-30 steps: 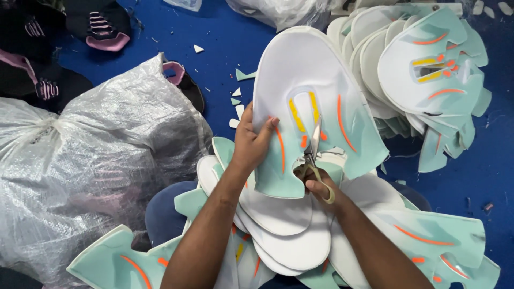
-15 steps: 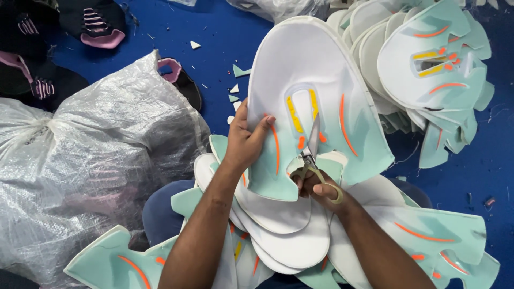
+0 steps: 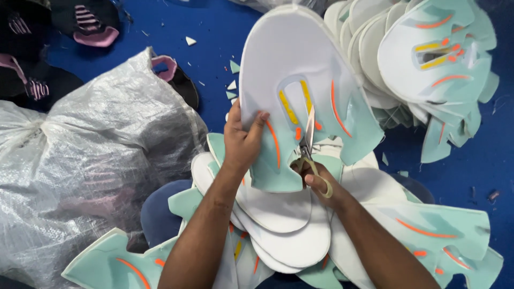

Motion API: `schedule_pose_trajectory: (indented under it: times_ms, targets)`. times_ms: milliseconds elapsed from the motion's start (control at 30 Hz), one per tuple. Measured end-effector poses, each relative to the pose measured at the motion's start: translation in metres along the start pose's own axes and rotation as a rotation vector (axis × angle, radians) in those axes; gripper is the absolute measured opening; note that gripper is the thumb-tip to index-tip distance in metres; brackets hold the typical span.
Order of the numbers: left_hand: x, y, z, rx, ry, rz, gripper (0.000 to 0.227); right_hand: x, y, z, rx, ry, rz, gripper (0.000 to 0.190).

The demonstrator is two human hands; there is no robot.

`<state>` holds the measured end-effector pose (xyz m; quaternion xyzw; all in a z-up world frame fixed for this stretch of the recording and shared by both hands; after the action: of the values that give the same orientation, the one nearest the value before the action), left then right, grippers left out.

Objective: The person uses shears to trim the edges of light blue and white shoe soles. They hold each sole in their left hand and cut away excess material with the shears in their right hand, discarding the trimmings onto the floor.

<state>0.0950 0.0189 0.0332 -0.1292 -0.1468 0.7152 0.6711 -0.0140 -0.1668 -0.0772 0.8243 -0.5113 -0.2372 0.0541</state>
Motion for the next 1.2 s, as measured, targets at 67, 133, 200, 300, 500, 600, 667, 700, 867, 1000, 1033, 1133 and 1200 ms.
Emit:
schedule_pose_trajectory:
  times_ms: [67,133,200,300,500,600,667,700,867,1000,1033,1133,1200]
  targets:
    - [0.000,0.000,-0.001,-0.007,-0.030,-0.005,0.043,-0.004,0.000,-0.010,-0.013,0.007,-0.005,0.088]
    - [0.001,0.003,-0.001,-0.014,-0.059,-0.012,0.042,-0.004,-0.001,-0.006,-0.026,0.014,-0.010,0.090]
    - [-0.001,0.000,0.006,-0.059,-0.050,-0.011,0.042,0.000,-0.004,0.001,-0.026,0.012,-0.041,0.091]
    - [-0.003,0.003,0.004,-0.063,-0.058,-0.008,0.043,0.002,-0.003,0.007,-0.032,-0.029,-0.056,0.091]
    - [-0.002,0.003,0.003,-0.016,0.060,-0.009,0.044,-0.001,-0.004,-0.003,-0.035,0.043,-0.052,0.088]
    - [-0.001,0.001,0.006,-0.012,0.014,-0.007,0.043,0.002,-0.003,-0.003,-0.037,0.081,-0.047,0.087]
    - [0.001,-0.001,0.006,-0.013,0.016,-0.003,0.042,0.000,-0.003,-0.006,-0.038,0.085,-0.054,0.088]
    - [0.003,-0.002,0.005,-0.013,0.019,0.000,0.041,-0.001,-0.004,-0.009,-0.039,0.088,-0.060,0.089]
    - [0.002,-0.004,0.002,0.015,0.088,-0.005,0.042,-0.007,0.000,-0.012,-0.011,-0.030,-0.106,0.093]
    - [0.000,-0.005,-0.008,0.074,0.125,-0.030,0.043,0.012,0.004,0.018,0.010,-0.058,-0.079,0.082]
    - [0.001,-0.001,-0.005,0.053,0.127,-0.027,0.043,0.010,0.007,0.017,0.026,-0.045,-0.085,0.082]
    - [0.003,-0.009,-0.001,0.051,0.039,-0.044,0.042,0.012,0.001,0.005,0.076,0.075,-0.058,0.062]
    - [0.004,-0.003,-0.011,0.156,0.070,-0.044,0.043,0.015,0.000,0.017,-0.023,0.089,-0.015,0.045]
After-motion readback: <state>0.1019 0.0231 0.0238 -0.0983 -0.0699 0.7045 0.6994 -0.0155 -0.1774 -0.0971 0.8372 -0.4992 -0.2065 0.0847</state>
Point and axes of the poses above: each hand's wrist, its own y-axis away from the middle knuckle, its own x-axis out of the back of the hand, z = x × y, the point moved 9 cm from there along -y, towards the middle knuckle, and after that the axes turned 9 degrees about -x, right-handed, at the moved point
